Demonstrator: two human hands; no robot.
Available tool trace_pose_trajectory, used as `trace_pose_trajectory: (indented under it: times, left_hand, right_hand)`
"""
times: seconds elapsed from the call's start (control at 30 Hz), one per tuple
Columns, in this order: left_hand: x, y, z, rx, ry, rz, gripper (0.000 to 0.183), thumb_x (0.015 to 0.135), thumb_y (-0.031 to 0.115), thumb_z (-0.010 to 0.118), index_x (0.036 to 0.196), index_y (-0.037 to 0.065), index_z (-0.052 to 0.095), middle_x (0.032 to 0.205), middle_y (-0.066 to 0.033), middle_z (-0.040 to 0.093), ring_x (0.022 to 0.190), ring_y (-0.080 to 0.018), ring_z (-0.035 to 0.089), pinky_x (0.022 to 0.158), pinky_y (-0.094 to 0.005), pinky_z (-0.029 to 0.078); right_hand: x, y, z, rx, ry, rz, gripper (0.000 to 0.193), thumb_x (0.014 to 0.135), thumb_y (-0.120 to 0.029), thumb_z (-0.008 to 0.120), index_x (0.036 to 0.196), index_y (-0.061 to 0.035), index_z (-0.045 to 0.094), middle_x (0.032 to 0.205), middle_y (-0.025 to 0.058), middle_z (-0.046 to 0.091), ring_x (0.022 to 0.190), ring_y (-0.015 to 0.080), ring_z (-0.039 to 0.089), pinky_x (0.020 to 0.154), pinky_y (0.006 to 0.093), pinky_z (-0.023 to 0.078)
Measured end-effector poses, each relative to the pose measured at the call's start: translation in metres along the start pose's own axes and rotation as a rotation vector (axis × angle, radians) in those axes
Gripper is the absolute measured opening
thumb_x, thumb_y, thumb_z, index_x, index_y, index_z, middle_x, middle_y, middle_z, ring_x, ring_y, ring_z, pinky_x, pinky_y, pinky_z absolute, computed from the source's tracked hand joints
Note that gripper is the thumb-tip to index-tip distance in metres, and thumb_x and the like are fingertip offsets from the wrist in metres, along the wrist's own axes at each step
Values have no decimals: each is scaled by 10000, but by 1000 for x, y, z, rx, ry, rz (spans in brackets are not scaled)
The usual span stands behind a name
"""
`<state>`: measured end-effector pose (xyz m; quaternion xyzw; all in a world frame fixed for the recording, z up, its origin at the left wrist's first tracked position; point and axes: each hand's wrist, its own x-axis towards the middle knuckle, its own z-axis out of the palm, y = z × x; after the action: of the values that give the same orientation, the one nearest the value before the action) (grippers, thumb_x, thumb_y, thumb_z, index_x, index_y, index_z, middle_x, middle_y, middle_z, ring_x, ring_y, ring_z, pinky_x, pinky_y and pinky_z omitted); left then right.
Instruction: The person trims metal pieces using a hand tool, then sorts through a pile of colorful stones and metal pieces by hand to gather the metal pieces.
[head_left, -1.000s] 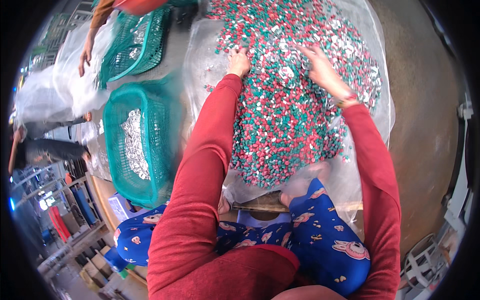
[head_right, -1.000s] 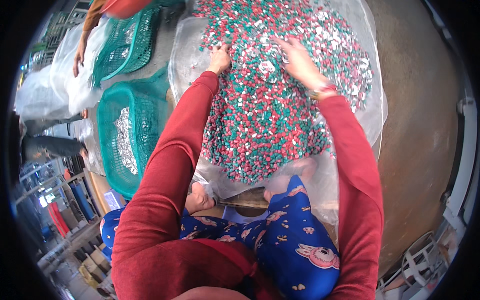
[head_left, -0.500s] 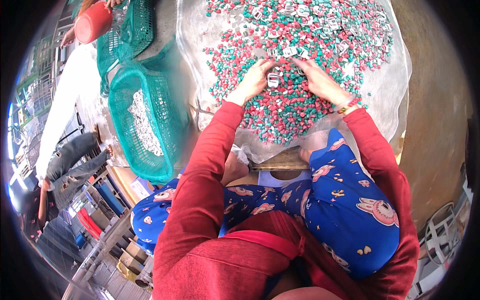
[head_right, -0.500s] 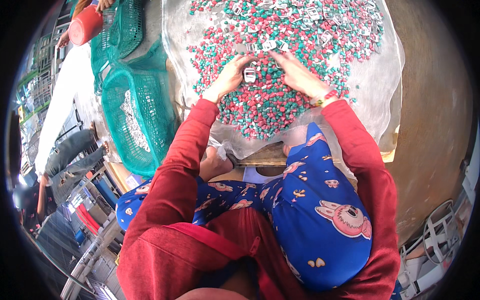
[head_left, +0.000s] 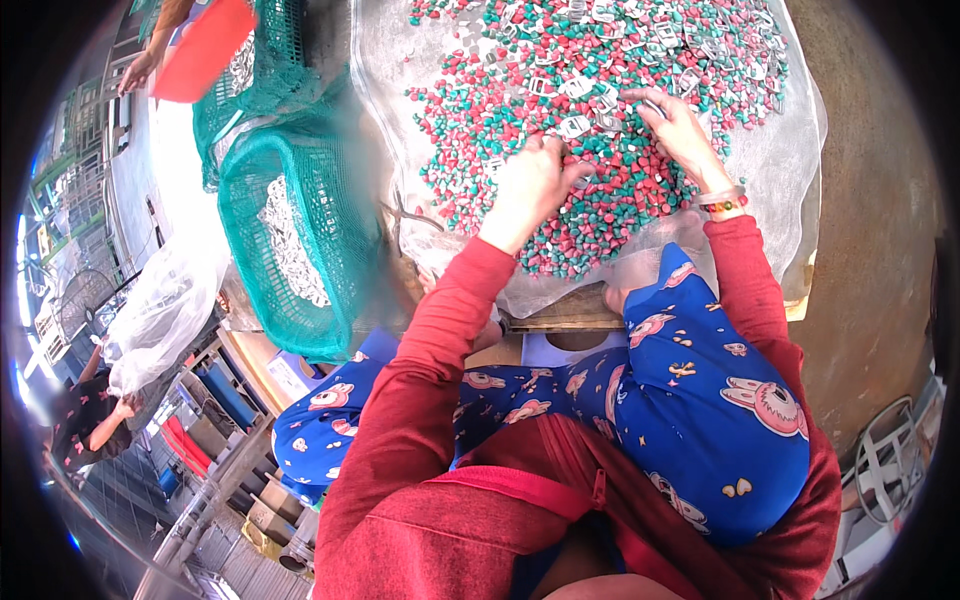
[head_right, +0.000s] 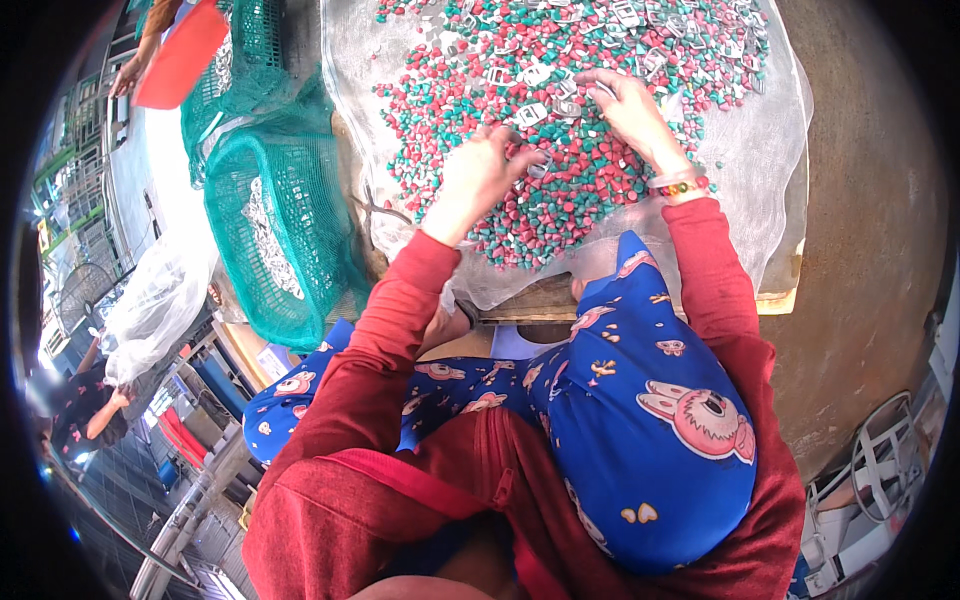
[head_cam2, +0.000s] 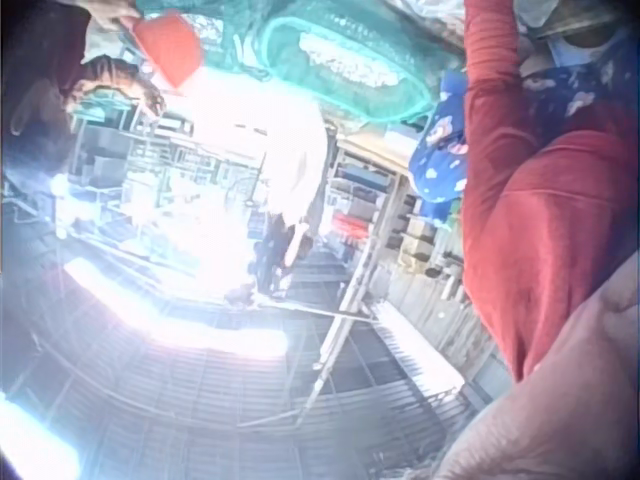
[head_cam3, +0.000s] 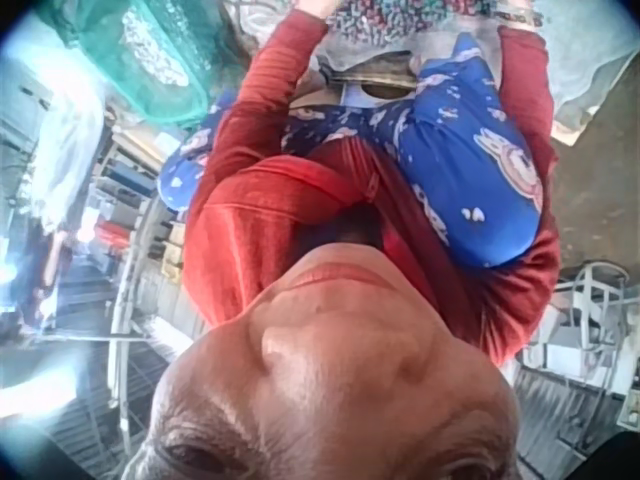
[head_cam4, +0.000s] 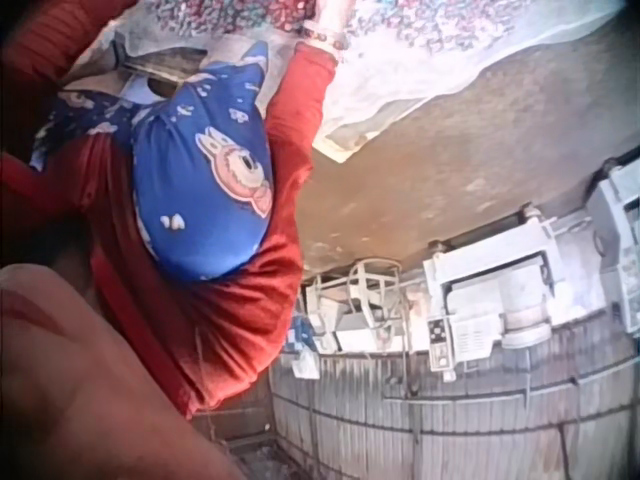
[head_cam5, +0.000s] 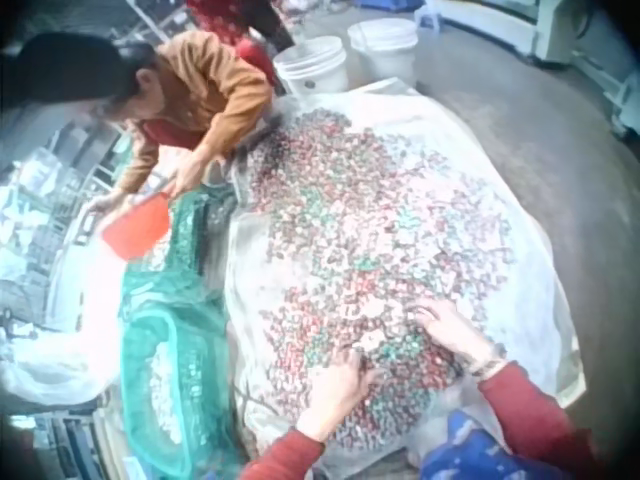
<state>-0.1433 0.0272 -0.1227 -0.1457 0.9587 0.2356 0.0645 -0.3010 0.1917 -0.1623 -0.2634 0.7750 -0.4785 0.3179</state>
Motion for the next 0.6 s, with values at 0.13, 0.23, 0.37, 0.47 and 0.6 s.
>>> trace_pose_trajectory:
  times: [0.13, 0.23, 0.37, 0.47, 0.6]
  left_hand:
    - [-4, -4, 31, 56, -3, -19, 354, 800, 363, 631, 806, 14, 569, 823, -224, 573, 702, -350, 619, 588, -418, 498]
    - [-3, -5, 31, 28, -17, 50, 344, 816, 353, 616, 784, 17, 551, 845, -213, 576, 695, -352, 614, 586, -421, 493]
    - [8, -23, -4, -464, -36, -144, 308, 913, 308, 495, 814, 22, 550, 584, -74, 475, 523, -177, 516, 497, -315, 430]
    - [8, -32, -34, -1734, -342, -378, 278, 921, 307, 470, 813, 54, 511, 612, -1, 407, 515, -63, 371, 375, -179, 280]
    - [26, -38, -24, -2143, -252, -87, 156, 794, 156, 521, 783, 18, 451, 816, -110, 432, 654, -190, 460, 503, -248, 436]
  right_hand:
    - [19, 0, 32, -459, 34, 79, 301, 881, -200, 473, 1149, -62, 483, 888, 198, 628, 855, 378, 599, 751, 470, 450]
    - [19, 6, 40, -650, -143, -33, 294, 895, -239, 487, 1106, -37, 457, 898, 209, 615, 840, 398, 584, 692, 476, 447]
    - [17, 29, 46, -421, 1, -109, 248, 900, -242, 483, 1071, -63, 493, 886, 182, 631, 859, 367, 598, 727, 463, 450]
    - [13, 24, 34, -244, 31, -4, 267, 896, -269, 495, 1078, -75, 511, 890, 153, 639, 881, 361, 598, 742, 453, 455]
    - [4, 20, 46, -524, -37, -99, 340, 862, -316, 550, 1101, -75, 518, 901, 177, 630, 866, 343, 604, 713, 445, 464]
